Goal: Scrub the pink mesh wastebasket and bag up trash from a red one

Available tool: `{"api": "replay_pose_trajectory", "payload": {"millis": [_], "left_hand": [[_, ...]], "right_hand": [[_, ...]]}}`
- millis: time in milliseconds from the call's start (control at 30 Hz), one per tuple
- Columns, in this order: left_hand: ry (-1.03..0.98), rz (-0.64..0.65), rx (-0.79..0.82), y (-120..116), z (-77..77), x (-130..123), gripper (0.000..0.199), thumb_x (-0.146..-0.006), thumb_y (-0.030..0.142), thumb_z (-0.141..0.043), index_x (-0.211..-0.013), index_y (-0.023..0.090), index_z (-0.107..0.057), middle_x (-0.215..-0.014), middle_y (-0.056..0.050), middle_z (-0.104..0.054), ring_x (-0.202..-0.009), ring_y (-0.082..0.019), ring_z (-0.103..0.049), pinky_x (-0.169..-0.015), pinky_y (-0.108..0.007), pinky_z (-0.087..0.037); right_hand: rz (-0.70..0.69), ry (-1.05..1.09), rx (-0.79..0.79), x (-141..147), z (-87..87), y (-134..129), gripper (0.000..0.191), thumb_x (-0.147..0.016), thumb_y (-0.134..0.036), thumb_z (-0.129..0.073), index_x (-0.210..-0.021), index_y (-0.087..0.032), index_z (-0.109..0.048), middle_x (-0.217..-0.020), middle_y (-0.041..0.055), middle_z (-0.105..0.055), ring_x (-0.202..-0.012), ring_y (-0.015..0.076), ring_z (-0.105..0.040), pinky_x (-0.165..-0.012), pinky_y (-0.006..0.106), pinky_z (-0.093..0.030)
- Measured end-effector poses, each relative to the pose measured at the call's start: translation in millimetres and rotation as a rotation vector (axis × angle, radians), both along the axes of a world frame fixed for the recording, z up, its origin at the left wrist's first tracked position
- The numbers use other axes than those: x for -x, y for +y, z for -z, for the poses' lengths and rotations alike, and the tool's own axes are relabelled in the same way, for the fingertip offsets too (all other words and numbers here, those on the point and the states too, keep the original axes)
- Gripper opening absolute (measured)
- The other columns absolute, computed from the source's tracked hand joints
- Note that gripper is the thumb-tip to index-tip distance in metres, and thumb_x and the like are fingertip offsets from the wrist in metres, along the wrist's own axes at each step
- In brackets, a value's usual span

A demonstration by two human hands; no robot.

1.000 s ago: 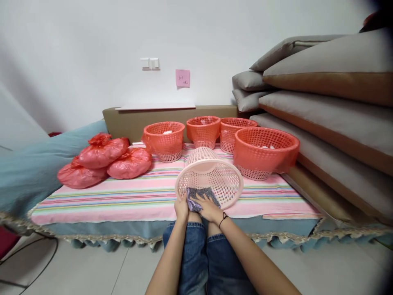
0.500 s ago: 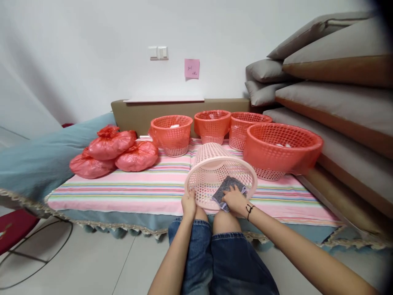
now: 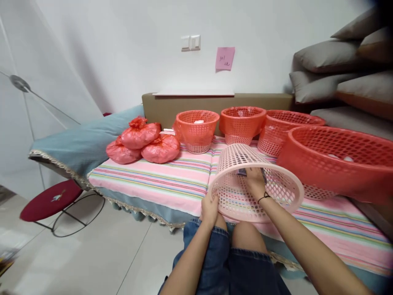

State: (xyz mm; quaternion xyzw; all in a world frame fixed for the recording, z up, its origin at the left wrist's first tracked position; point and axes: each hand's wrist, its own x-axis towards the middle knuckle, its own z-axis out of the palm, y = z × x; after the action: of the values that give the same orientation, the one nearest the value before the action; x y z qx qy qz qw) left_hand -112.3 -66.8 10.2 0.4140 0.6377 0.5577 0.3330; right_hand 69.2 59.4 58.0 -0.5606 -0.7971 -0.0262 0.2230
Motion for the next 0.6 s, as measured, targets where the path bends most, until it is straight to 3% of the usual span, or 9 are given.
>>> {"api": "replay_pose_trajectory", "payload": {"millis": [100,200,267,333,400,500,600], "left_hand": [[-0.021,0.004,-0.015,1,3.1,-1,0.037,-0.082,0.027,-0.056,-0.114,0.016,-0.071,-0.109,-0.011,-0.076,-0.104,-0.027,-0.068,-0.095,-0.039,-0.049],[-0.046,0.014,-0.018,3,5.1,0,0.039,-0.084,0.029,-0.054,-0.117,0.014,-0.07,-0.114,-0.013,-0.075,-0.109,-0.027,-0.068,-0.097,-0.04,-0.049],[-0.058,0.029,-0.024,4,5.9,1,0.042,-0.085,0.032,-0.054,-0.12,0.013,-0.068,-0.118,-0.014,-0.073,-0.113,-0.027,-0.066,-0.099,-0.039,-0.048],[-0.073,0.038,-0.024,6,6.7,3,0.044,-0.084,0.035,-0.056,-0.12,0.012,-0.068,-0.118,-0.014,-0.073,-0.113,-0.028,-0.066,-0.099,-0.04,-0.048],[-0.086,0.031,-0.016,8,7.6,4,0.045,-0.083,0.039,-0.058,-0.118,0.012,-0.069,-0.116,-0.014,-0.074,-0.111,-0.029,-0.067,-0.098,-0.04,-0.049],[-0.092,0.021,-0.006,11,8.5,5,0.046,-0.082,0.042,-0.058,-0.115,0.012,-0.069,-0.114,-0.015,-0.074,-0.111,-0.03,-0.066,-0.097,-0.041,-0.049],[-0.09,0.03,-0.001,12,8.1,4,0.044,-0.081,0.042,-0.058,-0.11,0.011,-0.071,-0.109,-0.015,-0.076,-0.109,-0.031,-0.067,-0.096,-0.042,-0.049]], "right_hand": [[-0.061,-0.052,0.024,12,23.3,10,0.054,-0.087,-0.009,-0.038,-0.14,-0.011,-0.053,-0.15,0.0187,-0.046,-0.142,0.0351,-0.032,-0.119,0.056,-0.018],[-0.09,-0.084,0.107,22,47.6,18,0.062,-0.081,-0.003,-0.045,-0.141,-0.016,-0.054,-0.151,0.0137,-0.047,-0.143,0.0369,-0.03,-0.117,0.06,-0.02],[-0.111,-0.103,0.173,24,56.2,24,0.065,-0.077,-0.001,-0.05,-0.139,-0.019,-0.056,-0.148,0.0111,-0.051,-0.141,0.0364,-0.033,-0.115,0.057,-0.025],[-0.138,-0.114,0.215,22,56.7,30,0.058,-0.082,-0.005,-0.055,-0.137,-0.022,-0.058,-0.146,0.0091,-0.054,-0.14,0.0333,-0.037,-0.115,0.054,-0.028],[-0.151,-0.113,0.232,18,51.5,36,0.044,-0.09,-0.019,-0.06,-0.134,-0.023,-0.058,-0.143,0.0093,-0.054,-0.134,0.0299,-0.045,-0.112,0.053,-0.035],[-0.126,-0.084,0.234,13,42.1,43,0.039,-0.095,-0.038,-0.06,-0.128,-0.019,-0.057,-0.134,0.0101,-0.056,-0.116,0.0252,-0.059,-0.098,0.049,-0.05],[-0.087,-0.037,0.223,14,37.0,47,0.037,-0.095,-0.038,-0.06,-0.126,-0.018,-0.058,-0.127,0.0095,-0.06,-0.107,0.0228,-0.062,-0.09,0.045,-0.055]]}}
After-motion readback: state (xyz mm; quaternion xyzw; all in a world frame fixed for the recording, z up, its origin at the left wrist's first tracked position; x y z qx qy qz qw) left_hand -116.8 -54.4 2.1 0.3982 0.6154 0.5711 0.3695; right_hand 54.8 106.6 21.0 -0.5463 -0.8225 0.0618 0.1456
